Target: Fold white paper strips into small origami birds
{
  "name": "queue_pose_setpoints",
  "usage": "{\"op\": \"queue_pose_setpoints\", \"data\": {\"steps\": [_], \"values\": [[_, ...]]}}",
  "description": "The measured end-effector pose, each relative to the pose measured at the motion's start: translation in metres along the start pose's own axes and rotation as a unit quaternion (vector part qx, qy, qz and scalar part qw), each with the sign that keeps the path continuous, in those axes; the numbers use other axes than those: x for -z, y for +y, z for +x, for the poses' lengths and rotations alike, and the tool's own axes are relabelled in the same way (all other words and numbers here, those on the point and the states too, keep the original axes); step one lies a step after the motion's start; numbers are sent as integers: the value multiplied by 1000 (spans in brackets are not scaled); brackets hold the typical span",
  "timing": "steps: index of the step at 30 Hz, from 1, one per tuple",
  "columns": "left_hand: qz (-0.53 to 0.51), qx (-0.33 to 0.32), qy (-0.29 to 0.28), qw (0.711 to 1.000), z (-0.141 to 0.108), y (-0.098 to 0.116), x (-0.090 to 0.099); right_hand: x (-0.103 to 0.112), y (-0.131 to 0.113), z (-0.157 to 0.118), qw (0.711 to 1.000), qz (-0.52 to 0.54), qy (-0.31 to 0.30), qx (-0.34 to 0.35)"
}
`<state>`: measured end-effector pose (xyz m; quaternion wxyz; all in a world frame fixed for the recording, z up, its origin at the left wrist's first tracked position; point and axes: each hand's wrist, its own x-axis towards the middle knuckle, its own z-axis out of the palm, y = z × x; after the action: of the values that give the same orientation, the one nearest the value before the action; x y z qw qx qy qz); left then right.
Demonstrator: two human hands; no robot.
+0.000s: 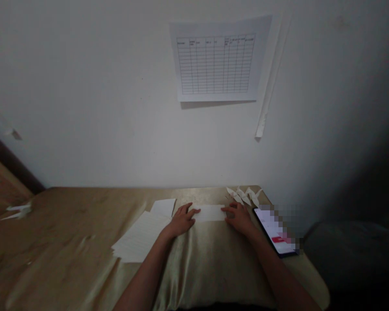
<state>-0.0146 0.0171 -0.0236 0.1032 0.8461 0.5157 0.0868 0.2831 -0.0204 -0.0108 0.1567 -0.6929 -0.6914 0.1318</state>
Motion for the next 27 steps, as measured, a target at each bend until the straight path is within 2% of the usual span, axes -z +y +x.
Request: {"op": "queue_pose_setpoints", "data": {"steps": [8, 14, 17, 23, 27], "values": [[-1, 0, 3, 1000, -3, 2, 3, -6, 9, 4, 1000, -7, -6, 21], [13, -1, 17, 1000, -6, 7, 0, -4, 6, 4, 1000, -10, -3, 14], [15, 11, 44, 999, -9, 20, 1, -2, -2, 1, 1000, -8, 13, 4], [13, 116, 86, 989, -9, 62, 6, -6, -27, -10, 999, -15, 48, -18], [9, 155, 105, 982, -6, 77, 5, -9, -38, -11, 999, -22, 33, -36]]}}
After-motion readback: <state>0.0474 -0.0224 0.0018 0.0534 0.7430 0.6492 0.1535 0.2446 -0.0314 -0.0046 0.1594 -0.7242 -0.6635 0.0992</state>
